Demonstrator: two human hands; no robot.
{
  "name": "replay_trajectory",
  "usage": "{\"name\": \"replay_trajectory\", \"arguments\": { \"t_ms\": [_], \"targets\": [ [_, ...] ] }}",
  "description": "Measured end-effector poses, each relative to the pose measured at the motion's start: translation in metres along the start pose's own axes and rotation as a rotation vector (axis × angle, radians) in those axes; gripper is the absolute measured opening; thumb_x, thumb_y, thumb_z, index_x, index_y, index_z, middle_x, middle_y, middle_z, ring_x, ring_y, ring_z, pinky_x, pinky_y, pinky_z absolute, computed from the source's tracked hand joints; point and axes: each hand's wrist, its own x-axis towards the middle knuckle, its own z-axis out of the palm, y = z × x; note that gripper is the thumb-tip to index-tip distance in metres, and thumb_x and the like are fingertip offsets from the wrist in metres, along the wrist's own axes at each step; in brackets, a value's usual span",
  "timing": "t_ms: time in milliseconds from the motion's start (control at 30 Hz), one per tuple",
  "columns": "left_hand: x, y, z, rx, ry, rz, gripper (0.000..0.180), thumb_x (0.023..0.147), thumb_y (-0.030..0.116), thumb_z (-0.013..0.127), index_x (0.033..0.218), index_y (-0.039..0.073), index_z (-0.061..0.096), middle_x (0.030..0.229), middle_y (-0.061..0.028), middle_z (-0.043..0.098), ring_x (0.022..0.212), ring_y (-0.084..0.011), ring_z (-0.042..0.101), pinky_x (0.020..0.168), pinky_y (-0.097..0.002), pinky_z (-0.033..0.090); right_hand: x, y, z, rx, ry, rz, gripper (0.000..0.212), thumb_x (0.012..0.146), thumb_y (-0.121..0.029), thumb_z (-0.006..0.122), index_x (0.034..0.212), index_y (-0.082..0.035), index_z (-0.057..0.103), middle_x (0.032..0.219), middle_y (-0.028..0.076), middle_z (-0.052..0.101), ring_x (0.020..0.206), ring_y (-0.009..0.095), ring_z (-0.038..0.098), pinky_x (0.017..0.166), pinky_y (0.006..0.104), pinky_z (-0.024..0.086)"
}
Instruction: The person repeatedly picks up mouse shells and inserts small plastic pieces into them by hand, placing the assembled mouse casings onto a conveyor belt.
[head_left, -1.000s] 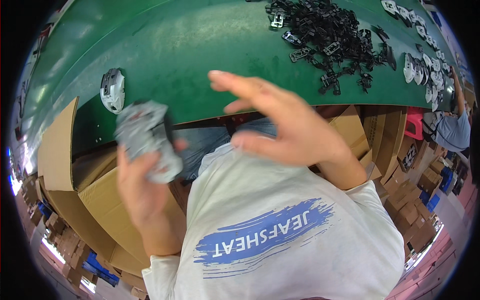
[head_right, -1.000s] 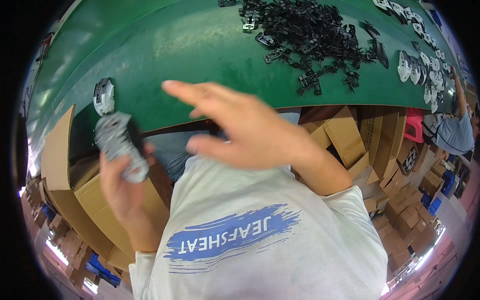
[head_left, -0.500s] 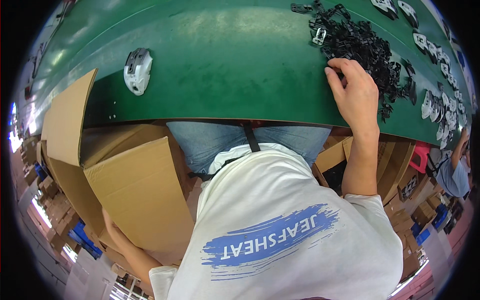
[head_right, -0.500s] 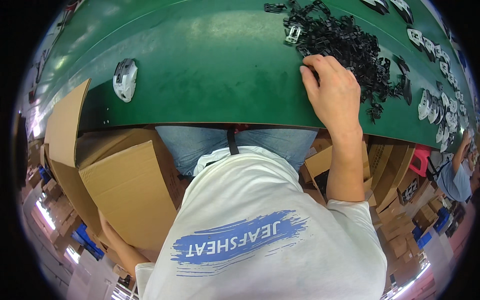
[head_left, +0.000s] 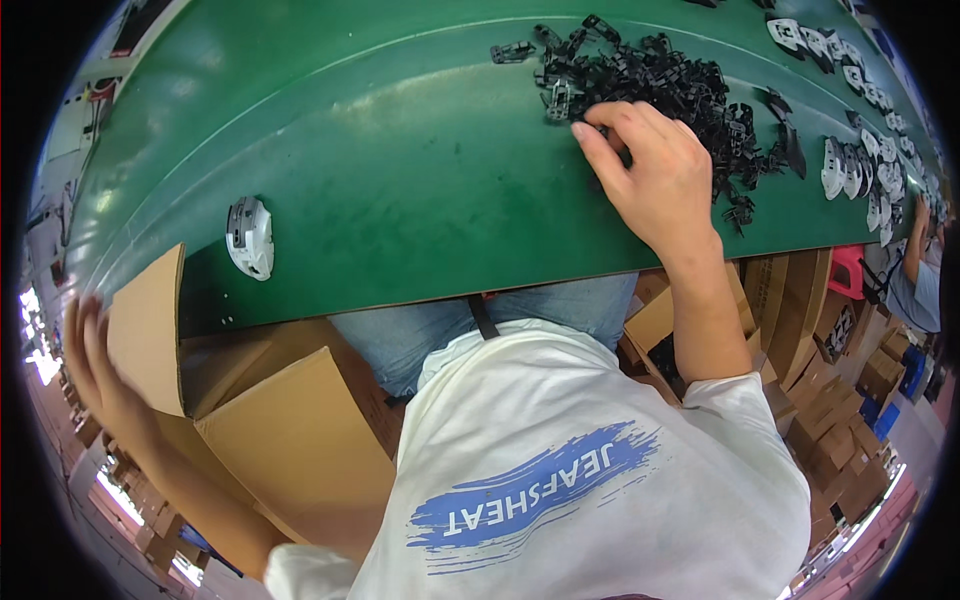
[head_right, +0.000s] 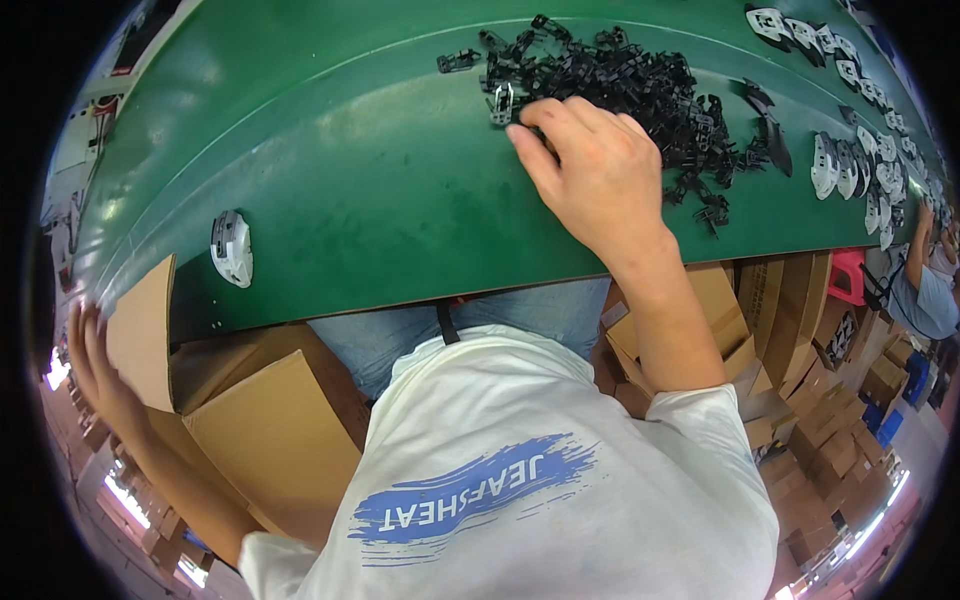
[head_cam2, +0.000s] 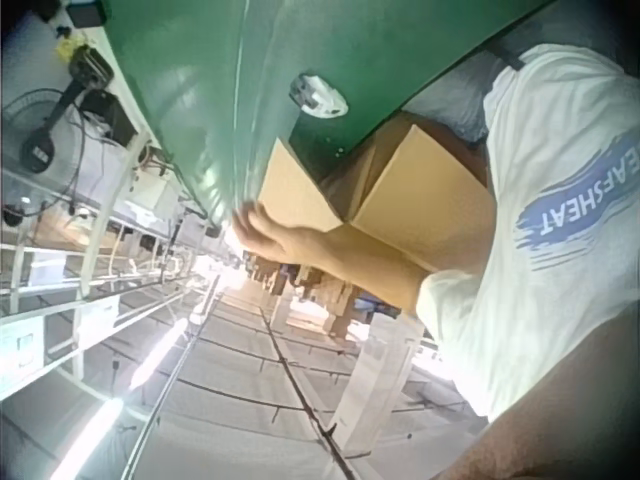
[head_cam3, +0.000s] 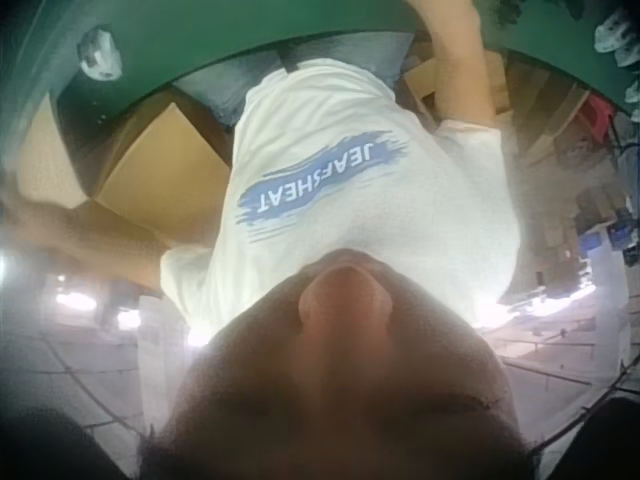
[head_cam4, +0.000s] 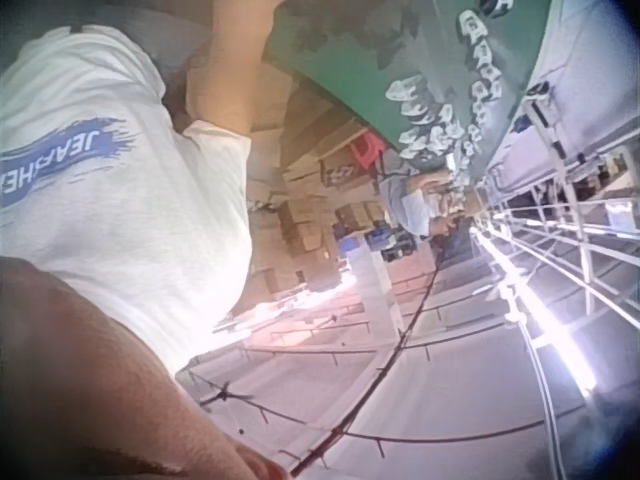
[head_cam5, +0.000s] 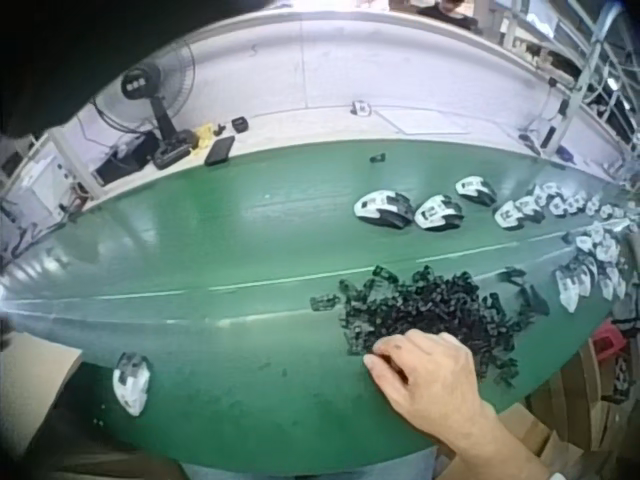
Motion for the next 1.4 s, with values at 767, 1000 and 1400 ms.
{"name": "replay_trajectory", "arguments": {
  "t_ms": [767, 1000, 1400],
  "targets": [
    [0.117, 0.193, 0.480, 0.012, -0.342, 0.315, 0.064, 0.100, 0.036, 0.074, 0.154, 0.007, 0.056, 0.141, -0.0285, 0.060, 0.132, -0.0472, 0.058, 0.112, -0.0557, 0.049, 0.012, -0.013, 0.019, 0.107, -0.073, -0.135, 0.015, 0.088, -0.009, 0.082, 0.100, -0.012, 0.075, 0.091, 0.001, 0.070, 0.081, 0.022, 0.065, 0.080, 0.0389, 0.047],
    [0.028, 0.096, 0.328, -0.995, -0.200, -0.291, 0.061, 0.110, 0.038, 0.068, 0.154, -0.002, 0.053, 0.133, -0.0091, 0.069, 0.117, -0.0165, 0.064, 0.105, -0.0335, 0.048, 0.025, -0.004, 0.027, 0.028, 0.048, -0.084, 0.008, 0.091, -0.015, 0.080, 0.095, -0.011, 0.076, 0.085, 0.003, 0.072, 0.077, 0.025, 0.069, 0.077, 0.0410, 0.049],
    [-0.140, 0.045, 0.262, -1.864, -0.552, -0.751, 0.049, 0.120, 0.038, 0.042, 0.155, 0.006, 0.053, 0.148, -0.0144, 0.066, 0.133, -0.0293, 0.066, 0.106, -0.0508, 0.058, 0.073, -0.026, 0.038, -0.200, -0.343, -0.088, 0.017, 0.093, -0.022, 0.077, 0.101, -0.008, 0.071, 0.093, 0.009, 0.076, 0.087, 0.032, 0.074, 0.081, 0.0471, 0.055]
  ]
}}
